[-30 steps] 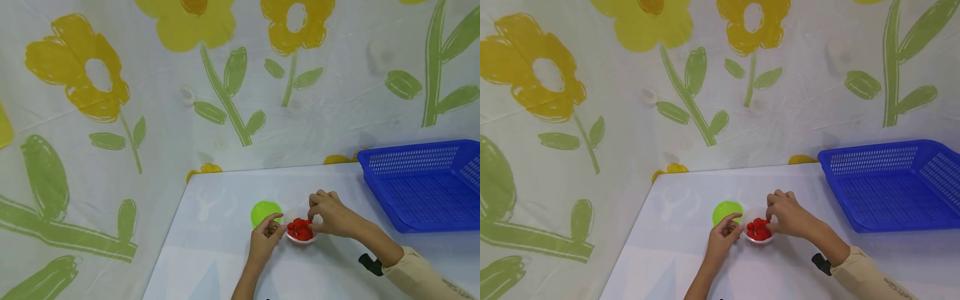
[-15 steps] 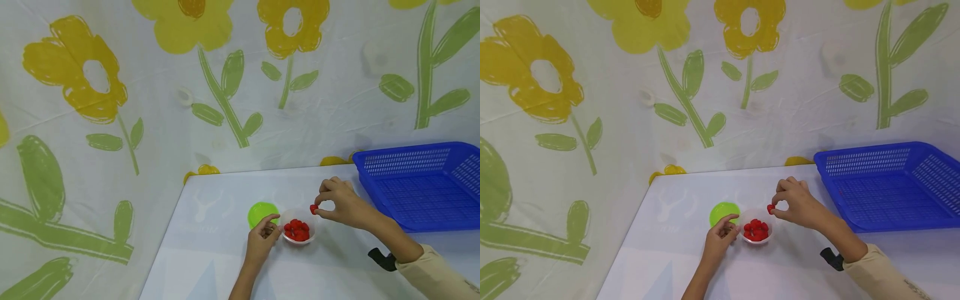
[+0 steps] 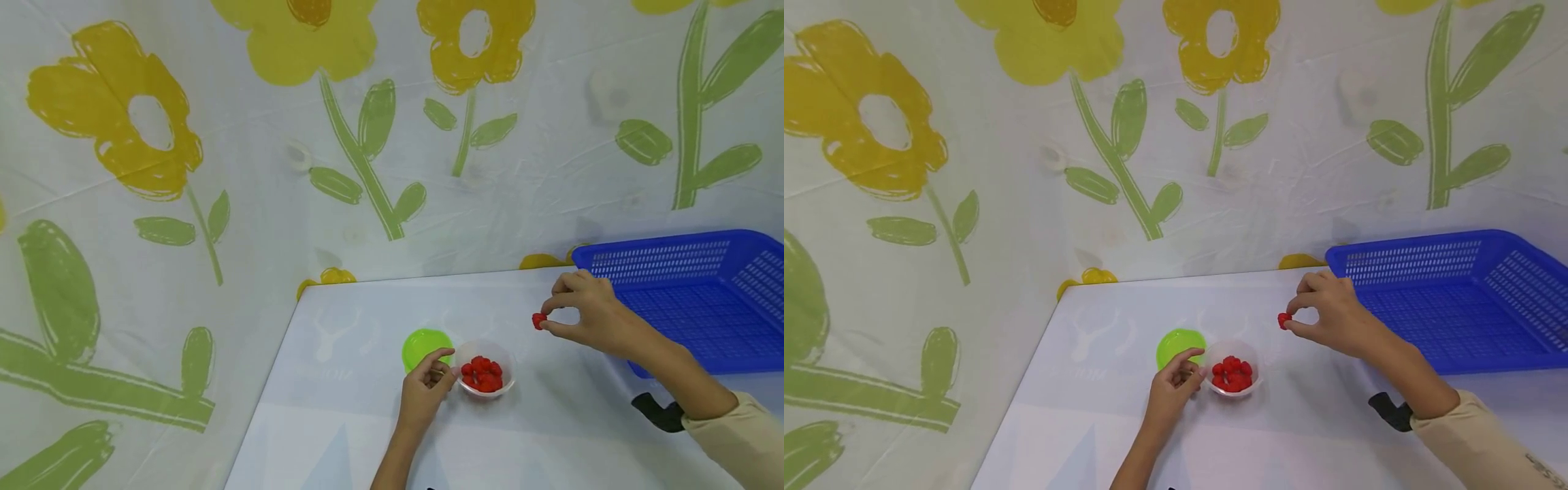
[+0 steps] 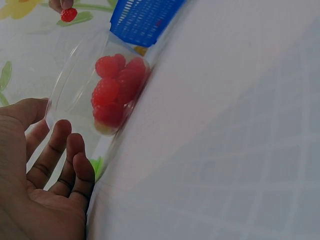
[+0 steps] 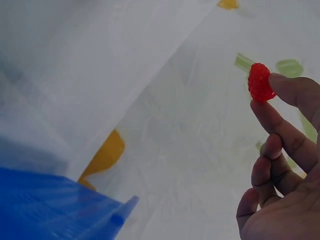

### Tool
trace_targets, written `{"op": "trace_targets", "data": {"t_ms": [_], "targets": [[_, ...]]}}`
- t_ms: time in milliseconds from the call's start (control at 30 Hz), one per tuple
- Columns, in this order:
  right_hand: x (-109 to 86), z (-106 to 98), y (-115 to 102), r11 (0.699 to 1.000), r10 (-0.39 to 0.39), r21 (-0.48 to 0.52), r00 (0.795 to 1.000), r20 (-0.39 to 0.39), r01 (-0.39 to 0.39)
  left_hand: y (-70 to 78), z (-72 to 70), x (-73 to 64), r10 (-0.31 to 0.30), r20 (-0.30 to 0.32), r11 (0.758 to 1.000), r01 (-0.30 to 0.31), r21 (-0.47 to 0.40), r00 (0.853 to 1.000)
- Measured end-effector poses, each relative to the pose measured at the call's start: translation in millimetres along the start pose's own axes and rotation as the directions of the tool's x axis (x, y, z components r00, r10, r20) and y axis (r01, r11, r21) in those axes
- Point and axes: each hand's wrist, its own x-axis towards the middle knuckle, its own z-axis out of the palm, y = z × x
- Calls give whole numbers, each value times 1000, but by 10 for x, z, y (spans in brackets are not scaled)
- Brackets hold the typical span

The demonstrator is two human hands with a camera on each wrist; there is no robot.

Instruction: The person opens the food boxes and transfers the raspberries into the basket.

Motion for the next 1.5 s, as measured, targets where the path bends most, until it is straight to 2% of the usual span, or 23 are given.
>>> {"op": "trace_targets", "data": {"t_ms": [167, 367, 500, 733, 1000, 1167, 1300, 1500], "targets": [[-51, -141, 118, 999, 44, -21, 999, -13, -44, -7, 1, -1, 0, 1, 1000, 0, -3, 1000], [-137, -265, 255, 991, 135, -14, 991, -13, -135, -18, 7, -6, -14, 7, 1000, 14, -6, 1000], [-187, -332, 335, 982, 189, -28, 982, 3, -189, -20, 8, -13, -9, 2, 1000, 9, -7, 1000], [-256, -487, 495, 953, 296, -70, 955, 19, -294, -31, 1, 5, 15, 1, 1000, -15, -14, 1000], [-306, -630, 666, 928, 365, -104, 929, 57, -358, -67, 19, -36, 1, -9, 1000, -1, -7, 1000], [-325, -676, 733, 920, 381, -115, 923, 53, -373, -41, 27, 2, 17, -11, 1000, -18, -7, 1000], [-346, -688, 777, 914, 394, -133, 917, 64, -384, -23, 29, 10, 8, -2, 1000, -8, -7, 1000], [-304, -733, 841, 905, 404, -177, 912, 77, -386, -15, 25, 7, 12, 4, 1000, -12, -9, 1000]]}}
